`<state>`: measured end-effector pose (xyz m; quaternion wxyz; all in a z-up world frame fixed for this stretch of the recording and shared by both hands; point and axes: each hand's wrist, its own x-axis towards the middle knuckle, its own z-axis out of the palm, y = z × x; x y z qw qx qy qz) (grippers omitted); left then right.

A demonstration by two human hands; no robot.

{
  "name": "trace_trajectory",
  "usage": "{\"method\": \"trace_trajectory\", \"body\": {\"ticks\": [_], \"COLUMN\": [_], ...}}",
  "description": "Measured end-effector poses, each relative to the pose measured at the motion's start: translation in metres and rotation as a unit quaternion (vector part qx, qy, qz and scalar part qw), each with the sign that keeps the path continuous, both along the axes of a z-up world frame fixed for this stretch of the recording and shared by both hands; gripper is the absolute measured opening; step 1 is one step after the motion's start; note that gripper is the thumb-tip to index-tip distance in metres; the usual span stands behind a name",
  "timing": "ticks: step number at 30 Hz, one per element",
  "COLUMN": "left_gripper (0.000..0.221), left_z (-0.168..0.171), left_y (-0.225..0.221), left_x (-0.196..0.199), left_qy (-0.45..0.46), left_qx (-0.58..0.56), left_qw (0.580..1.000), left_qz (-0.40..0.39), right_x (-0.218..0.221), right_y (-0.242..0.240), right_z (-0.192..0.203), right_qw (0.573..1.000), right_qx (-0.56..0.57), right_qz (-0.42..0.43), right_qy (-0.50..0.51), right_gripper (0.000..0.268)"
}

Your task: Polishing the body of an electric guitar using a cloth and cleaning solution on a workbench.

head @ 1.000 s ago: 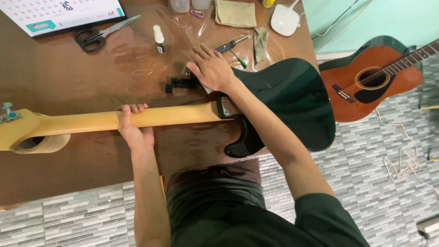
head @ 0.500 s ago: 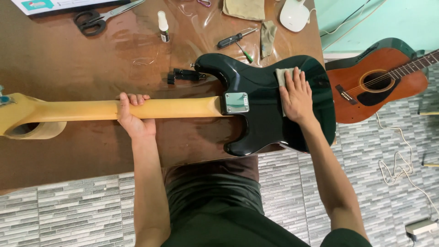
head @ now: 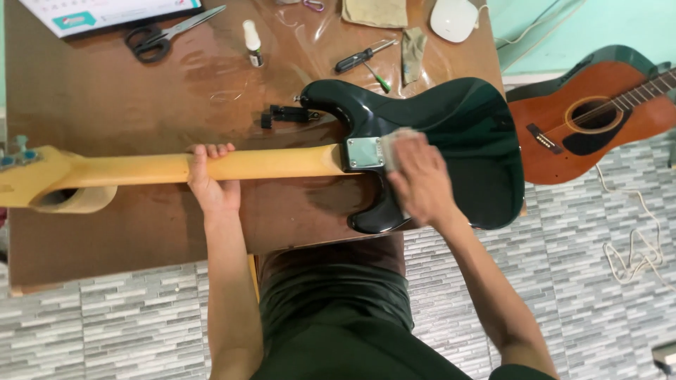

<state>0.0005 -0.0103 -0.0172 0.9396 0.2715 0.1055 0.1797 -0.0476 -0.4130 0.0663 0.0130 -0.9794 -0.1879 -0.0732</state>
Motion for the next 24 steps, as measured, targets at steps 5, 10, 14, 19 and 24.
{"method": "trace_trajectory", "body": {"ticks": [5, 10, 14, 19, 24], "left_gripper": [0.013, 0.012, 0.031, 0.029, 0.061], "left_z": [-0.004, -0.003, 0.024, -0.050, 0.003], "left_y": [-0.001, -0.006, 0.000, 0.038, 0.035], "left_x": [0.003, -0.003, -0.029, -0.047, -0.065], "left_qy": [-0.007, 0.013, 0.003, -0.008, -0.026], "left_qx": [-0.022, -0.034, -0.055, -0.123, -0.216], "left_qw": [1.000, 0.999, 0.998, 0.992, 0.976], "left_qz": [0.010, 0.021, 0.009, 0.008, 0.026], "right_x": [-0.034, -0.090, -0.077, 0.010, 0.010], "right_y": [0.007, 0.093, 0.112, 0.185, 0.334], "right_z": [-0.007, -0.006, -0.003, -0.036, -0.024], "right_qw": [0.978, 0.982, 0.946, 0.963, 0.985], "right_qx": [0.045, 0.179, 0.320, 0.007, 0.116], "right_qz": [-0.200, -0.012, 0.005, -0.089, 0.049], "right_qy": [0.046, -0.054, -0.056, -0.255, -0.114], "right_gripper": [0.069, 0.049, 0.038, 0.035, 0.087]}}
